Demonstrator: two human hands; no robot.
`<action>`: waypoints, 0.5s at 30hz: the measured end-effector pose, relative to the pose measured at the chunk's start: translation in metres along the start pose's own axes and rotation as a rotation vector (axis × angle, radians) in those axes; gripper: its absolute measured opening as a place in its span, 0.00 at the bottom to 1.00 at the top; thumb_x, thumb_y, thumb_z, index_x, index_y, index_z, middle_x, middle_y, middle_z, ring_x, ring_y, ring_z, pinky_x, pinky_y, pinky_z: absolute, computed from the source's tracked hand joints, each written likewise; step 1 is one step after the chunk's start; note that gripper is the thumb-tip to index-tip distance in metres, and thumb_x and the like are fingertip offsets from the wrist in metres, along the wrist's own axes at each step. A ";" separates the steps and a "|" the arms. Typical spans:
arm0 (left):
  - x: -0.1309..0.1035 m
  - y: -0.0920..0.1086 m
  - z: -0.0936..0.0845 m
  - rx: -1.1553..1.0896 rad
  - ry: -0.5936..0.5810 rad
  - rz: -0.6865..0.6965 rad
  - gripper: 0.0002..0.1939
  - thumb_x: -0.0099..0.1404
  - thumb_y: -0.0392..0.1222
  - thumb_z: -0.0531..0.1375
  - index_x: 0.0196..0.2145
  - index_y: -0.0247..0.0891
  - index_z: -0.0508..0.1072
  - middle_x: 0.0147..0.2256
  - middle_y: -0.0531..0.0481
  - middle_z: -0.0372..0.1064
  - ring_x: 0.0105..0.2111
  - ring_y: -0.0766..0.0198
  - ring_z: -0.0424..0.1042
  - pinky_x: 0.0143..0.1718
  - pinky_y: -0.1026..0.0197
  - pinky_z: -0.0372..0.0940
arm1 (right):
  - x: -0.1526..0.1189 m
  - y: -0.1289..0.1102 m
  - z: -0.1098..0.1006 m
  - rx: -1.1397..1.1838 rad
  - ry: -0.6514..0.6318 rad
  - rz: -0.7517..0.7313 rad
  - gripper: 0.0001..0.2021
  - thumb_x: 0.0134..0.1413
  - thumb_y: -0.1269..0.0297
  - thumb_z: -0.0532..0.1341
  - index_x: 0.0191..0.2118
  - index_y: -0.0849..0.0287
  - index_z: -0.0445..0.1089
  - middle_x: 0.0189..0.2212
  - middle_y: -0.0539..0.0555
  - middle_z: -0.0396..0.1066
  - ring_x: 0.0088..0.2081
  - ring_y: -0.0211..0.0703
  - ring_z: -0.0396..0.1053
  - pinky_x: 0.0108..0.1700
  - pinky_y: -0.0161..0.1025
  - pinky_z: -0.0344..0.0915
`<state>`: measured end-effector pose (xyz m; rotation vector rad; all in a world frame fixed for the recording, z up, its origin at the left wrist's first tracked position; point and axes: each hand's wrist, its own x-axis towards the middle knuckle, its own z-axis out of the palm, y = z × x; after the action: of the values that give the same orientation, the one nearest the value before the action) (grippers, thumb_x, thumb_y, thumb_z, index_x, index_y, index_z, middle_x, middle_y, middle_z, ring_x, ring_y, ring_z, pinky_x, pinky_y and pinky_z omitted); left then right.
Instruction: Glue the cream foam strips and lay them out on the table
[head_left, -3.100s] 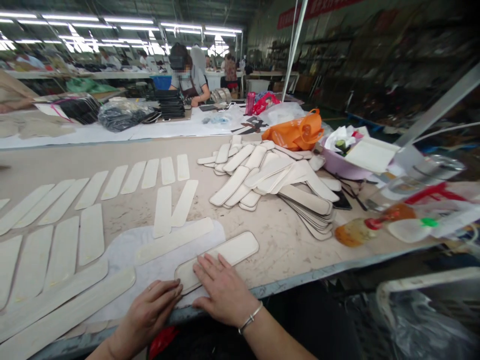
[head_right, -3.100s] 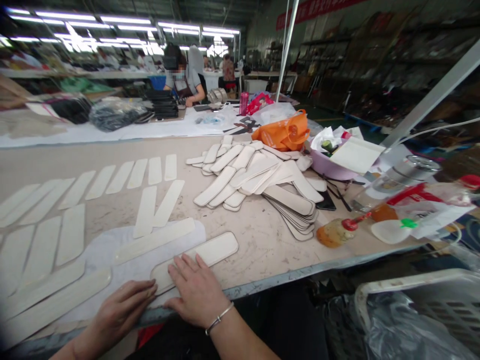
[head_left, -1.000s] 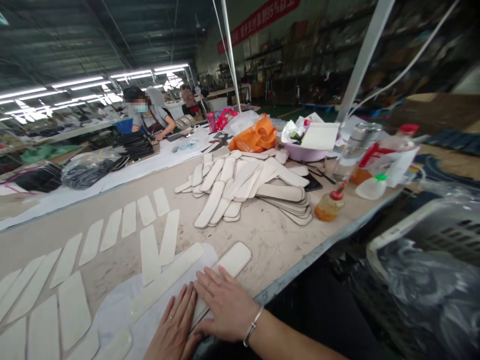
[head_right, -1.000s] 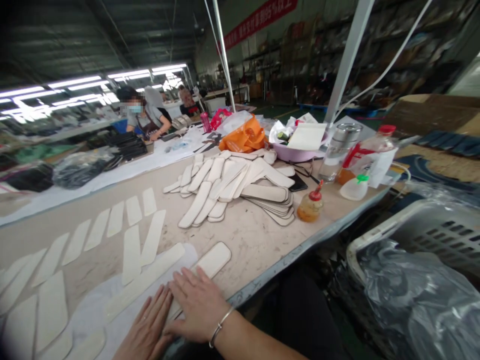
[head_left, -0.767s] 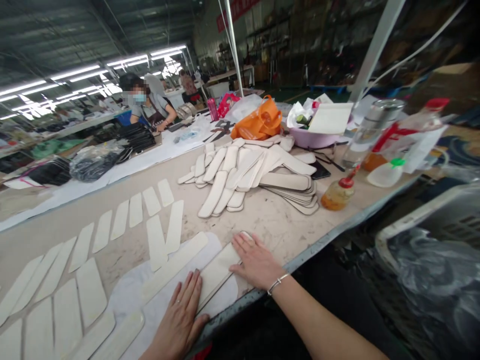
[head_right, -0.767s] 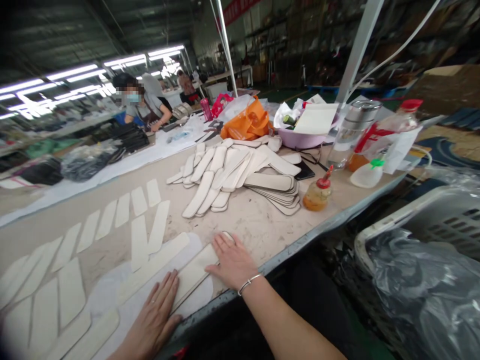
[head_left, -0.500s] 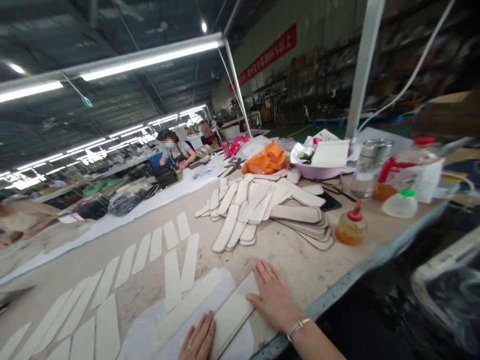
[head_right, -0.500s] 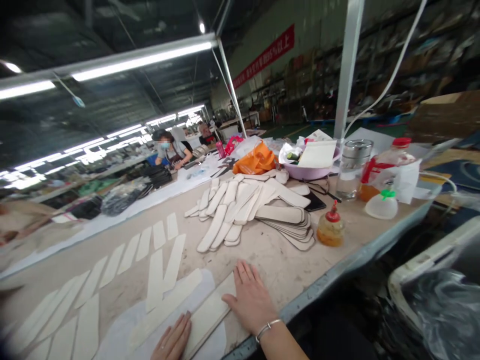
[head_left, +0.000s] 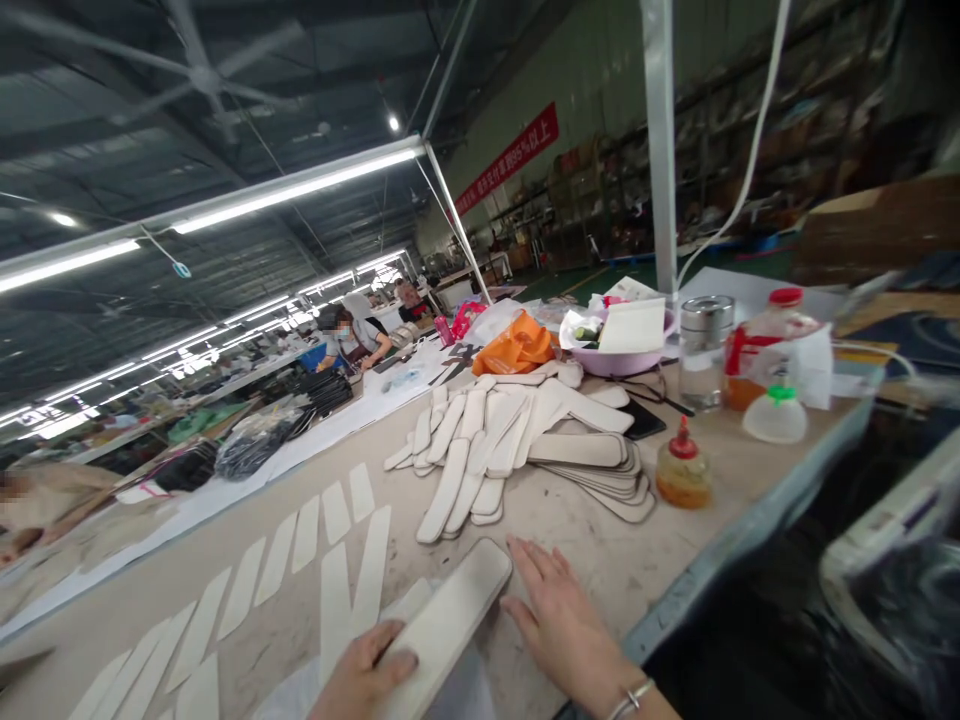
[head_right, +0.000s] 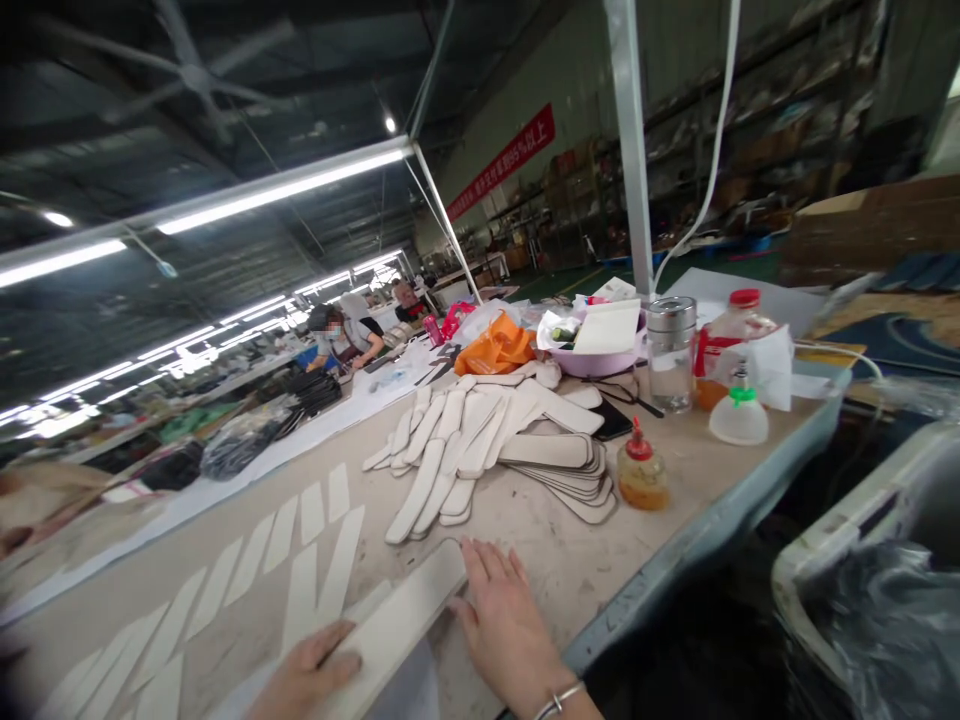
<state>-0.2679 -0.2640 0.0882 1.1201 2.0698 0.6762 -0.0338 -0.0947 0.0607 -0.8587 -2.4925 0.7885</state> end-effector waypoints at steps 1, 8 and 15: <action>0.006 0.012 -0.011 -0.077 0.049 -0.009 0.25 0.54 0.63 0.59 0.37 0.37 0.73 0.37 0.48 0.74 0.39 0.53 0.71 0.39 0.60 0.66 | 0.000 -0.001 -0.002 0.001 0.006 -0.010 0.29 0.60 0.67 0.55 0.65 0.65 0.52 0.61 0.61 0.56 0.61 0.52 0.54 0.64 0.53 0.47; 0.103 0.052 -0.069 -0.315 0.460 0.022 0.30 0.50 0.60 0.67 0.44 0.36 0.72 0.41 0.42 0.74 0.38 0.57 0.74 0.35 0.62 0.68 | 0.001 -0.002 -0.001 -0.009 -0.099 -0.004 0.32 0.57 0.71 0.55 0.67 0.64 0.48 0.61 0.62 0.57 0.61 0.53 0.55 0.63 0.56 0.48; 0.190 0.025 -0.036 -0.017 0.405 -0.108 0.19 0.52 0.50 0.67 0.35 0.31 0.74 0.31 0.41 0.76 0.33 0.53 0.75 0.33 0.57 0.68 | 0.005 0.000 0.004 0.018 -0.189 0.026 0.35 0.52 0.74 0.55 0.66 0.64 0.48 0.60 0.62 0.57 0.60 0.53 0.56 0.63 0.58 0.47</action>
<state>-0.3588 -0.0921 0.0688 0.9080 2.4356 0.9251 -0.0395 -0.0937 0.0583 -0.8469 -2.6377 0.9391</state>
